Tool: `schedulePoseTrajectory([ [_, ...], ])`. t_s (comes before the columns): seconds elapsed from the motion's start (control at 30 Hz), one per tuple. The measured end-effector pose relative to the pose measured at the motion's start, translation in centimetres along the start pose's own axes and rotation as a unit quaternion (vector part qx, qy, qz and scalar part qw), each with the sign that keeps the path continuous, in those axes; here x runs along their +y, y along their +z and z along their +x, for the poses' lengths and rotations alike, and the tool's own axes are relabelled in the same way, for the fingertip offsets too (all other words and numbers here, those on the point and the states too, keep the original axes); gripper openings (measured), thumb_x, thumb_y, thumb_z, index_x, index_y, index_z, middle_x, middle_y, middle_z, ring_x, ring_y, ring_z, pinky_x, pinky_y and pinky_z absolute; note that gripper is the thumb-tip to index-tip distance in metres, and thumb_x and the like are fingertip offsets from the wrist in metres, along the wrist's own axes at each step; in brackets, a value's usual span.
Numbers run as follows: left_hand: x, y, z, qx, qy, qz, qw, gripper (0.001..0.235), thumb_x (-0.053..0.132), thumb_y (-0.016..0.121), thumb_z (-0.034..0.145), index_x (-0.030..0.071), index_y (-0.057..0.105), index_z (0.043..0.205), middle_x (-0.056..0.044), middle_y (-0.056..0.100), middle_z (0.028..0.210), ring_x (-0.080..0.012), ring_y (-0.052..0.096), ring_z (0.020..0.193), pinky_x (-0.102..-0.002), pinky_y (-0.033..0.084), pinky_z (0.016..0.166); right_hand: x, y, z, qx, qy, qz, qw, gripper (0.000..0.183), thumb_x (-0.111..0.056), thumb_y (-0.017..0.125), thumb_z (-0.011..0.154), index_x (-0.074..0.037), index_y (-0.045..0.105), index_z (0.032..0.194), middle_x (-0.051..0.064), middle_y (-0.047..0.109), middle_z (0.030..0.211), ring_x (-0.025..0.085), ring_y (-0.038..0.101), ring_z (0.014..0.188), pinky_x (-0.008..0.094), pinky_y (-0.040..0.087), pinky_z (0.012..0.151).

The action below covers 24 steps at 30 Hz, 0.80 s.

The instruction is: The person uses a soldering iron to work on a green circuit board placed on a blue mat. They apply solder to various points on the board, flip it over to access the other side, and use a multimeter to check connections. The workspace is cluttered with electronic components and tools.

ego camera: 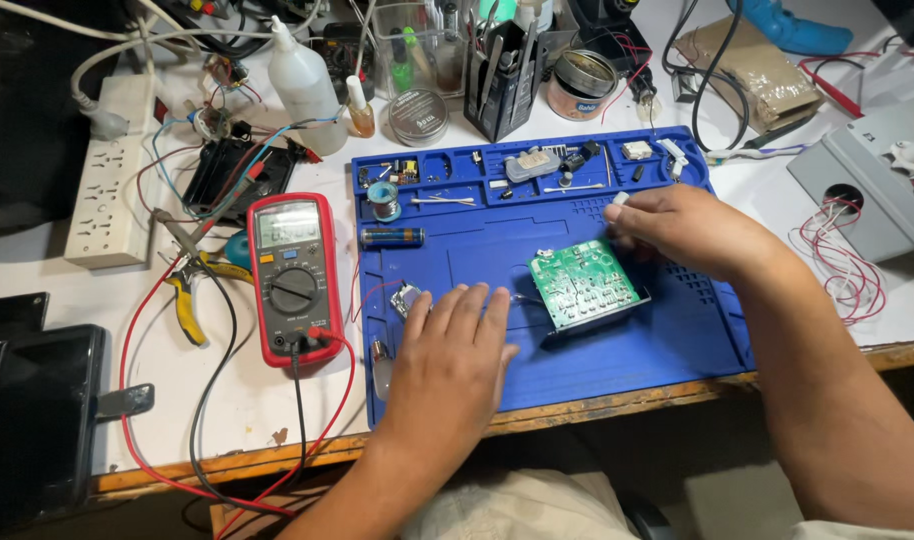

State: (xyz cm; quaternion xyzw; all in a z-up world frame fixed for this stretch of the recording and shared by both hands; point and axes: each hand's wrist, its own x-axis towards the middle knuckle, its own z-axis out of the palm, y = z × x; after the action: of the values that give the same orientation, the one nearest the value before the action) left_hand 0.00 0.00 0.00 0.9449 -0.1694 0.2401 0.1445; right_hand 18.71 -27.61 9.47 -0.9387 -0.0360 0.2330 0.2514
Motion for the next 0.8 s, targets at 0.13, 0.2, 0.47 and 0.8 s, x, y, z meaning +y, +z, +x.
schedulePoseTrajectory([
  [0.13,1.4,-1.9,-0.8,0.064,0.031,-0.088,0.994,0.043,0.023,0.089,0.109,0.006,0.078,0.147,-0.017,0.081,0.146,-0.0367,0.077,0.137,-0.063,0.054,0.125,2.9,-2.9,0.1,0.038,0.017,0.133,0.990,0.036,-0.033,0.068,0.122,0.000,0.084,0.123,0.013,0.083,0.112,0.024,0.076,0.103,0.038,0.062,0.099],
  [0.2,1.6,-1.7,-0.9,0.074,0.060,-0.189,0.977,0.021,0.014,0.085,0.113,0.002,0.081,0.129,-0.012,0.082,0.121,-0.0317,0.076,0.104,-0.050,0.054,0.090,5.2,-4.9,1.6,0.111,-0.107,0.241,0.958,0.022,-0.018,0.066,0.128,0.002,0.074,0.133,0.015,0.077,0.113,0.024,0.071,0.091,0.037,0.060,0.084],
  [0.47,0.7,2.9,-2.4,0.021,0.014,-0.238,0.971,0.030,0.024,0.092,0.102,0.010,0.084,0.128,-0.008,0.085,0.121,-0.0302,0.079,0.106,-0.048,0.056,0.090,-0.1,-6.5,12.1,0.190,-0.113,0.365,0.904,0.081,-0.033,0.066,0.117,0.000,0.033,0.184,0.012,0.071,0.151,0.026,0.079,0.109,0.042,0.073,0.090],
  [0.8,0.1,3.7,-3.3,-0.029,-0.003,-0.288,0.957,0.035,0.031,0.093,0.098,0.012,0.085,0.127,-0.006,0.083,0.117,-0.0314,0.077,0.100,-0.050,0.054,0.085,-0.3,-8.6,25.1,0.338,-0.016,0.366,0.867,0.058,-0.039,0.071,0.118,-0.028,0.060,0.175,0.000,0.080,0.107,0.009,0.060,0.069,0.027,0.044,0.053],
])
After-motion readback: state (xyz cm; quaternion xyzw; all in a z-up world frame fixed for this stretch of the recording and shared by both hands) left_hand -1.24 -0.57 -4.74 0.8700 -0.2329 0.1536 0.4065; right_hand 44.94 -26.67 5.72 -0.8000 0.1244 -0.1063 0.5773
